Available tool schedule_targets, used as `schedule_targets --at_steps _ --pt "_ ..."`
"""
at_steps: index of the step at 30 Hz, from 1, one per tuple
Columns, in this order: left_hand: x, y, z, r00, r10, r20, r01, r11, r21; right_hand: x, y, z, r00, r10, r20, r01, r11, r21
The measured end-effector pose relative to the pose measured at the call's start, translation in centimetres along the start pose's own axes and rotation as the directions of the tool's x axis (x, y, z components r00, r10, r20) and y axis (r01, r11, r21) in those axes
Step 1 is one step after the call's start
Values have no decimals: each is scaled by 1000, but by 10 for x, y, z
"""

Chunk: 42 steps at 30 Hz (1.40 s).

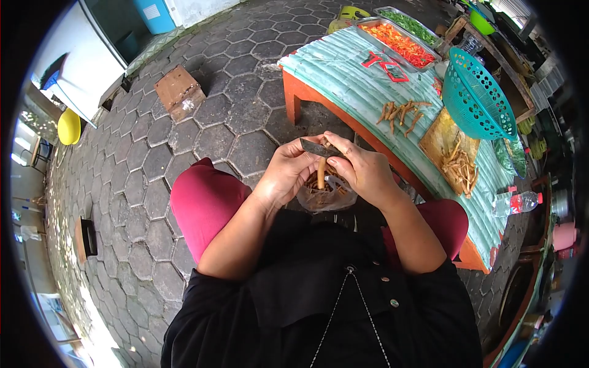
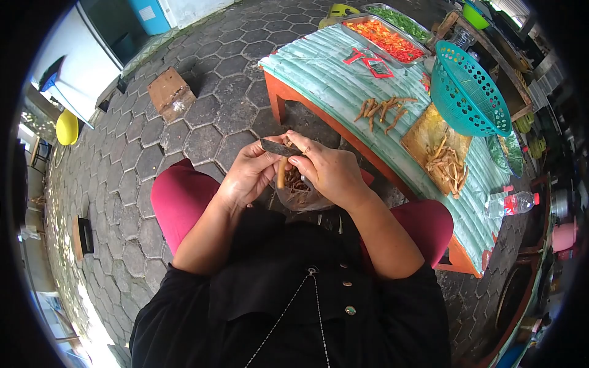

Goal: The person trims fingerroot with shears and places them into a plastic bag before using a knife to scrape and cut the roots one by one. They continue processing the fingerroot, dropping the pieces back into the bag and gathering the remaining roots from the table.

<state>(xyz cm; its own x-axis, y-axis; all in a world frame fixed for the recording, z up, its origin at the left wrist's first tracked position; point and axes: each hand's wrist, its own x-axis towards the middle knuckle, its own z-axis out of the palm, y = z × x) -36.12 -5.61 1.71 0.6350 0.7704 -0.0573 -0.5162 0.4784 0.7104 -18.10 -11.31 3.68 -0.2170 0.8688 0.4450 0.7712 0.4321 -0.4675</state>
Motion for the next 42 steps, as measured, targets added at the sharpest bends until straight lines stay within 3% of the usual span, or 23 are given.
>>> schedule_targets --at_steps 4,6,11,15,17,21,25,27,30,32,34,36,38,42 --pt "1 -5 -4 1000 -3 -18 4 999 36 -2 5 6 998 -17 -60 23 994 103" --pt "1 -7 -7 999 -23 44 19 997 81 -2 9 6 998 -1 -58 9 990 138" --pt "2 -5 -8 1000 -26 17 25 997 69 -2 10 6 997 72 39 -82 900 429" --pt "-2 -2 2 999 -8 -53 11 998 59 -4 0 -2 968 160 192 -200 956 215" --pt "-4 1 7 999 -2 -42 5 998 69 -4 2 1 997 60 54 -67 989 135" --pt "-4 -4 2 1000 4 -5 -3 993 119 -6 6 3 999 30 41 -34 992 118" --pt "-2 -7 -6 1000 2 -2 -2 985 170 -7 9 8 999 -29 -40 35 986 165" --pt "-1 -7 -14 995 -29 95 8 977 215 -9 11 10 998 -27 -53 37 981 191" --pt "-2 -10 -6 999 -9 41 0 976 220 -12 18 15 998 17 -61 1 961 276" --pt "-2 -7 2 1000 -13 5 12 983 185 -10 12 10 955 255 154 -297 791 535" --pt "-1 -7 1 999 -18 -32 22 989 147 -9 7 6 960 238 148 -280 801 529" --pt "2 -9 -5 999 -33 31 31 998 47 -9 3 5 965 217 146 -262 812 522" --pt "1 -6 -4 998 -49 33 49 999 7 -11 1 5 987 144 76 -160 935 316" --pt "0 -5 -3 995 -85 48 85 996 -8 -12 2 6 997 78 -14 -72 971 230"
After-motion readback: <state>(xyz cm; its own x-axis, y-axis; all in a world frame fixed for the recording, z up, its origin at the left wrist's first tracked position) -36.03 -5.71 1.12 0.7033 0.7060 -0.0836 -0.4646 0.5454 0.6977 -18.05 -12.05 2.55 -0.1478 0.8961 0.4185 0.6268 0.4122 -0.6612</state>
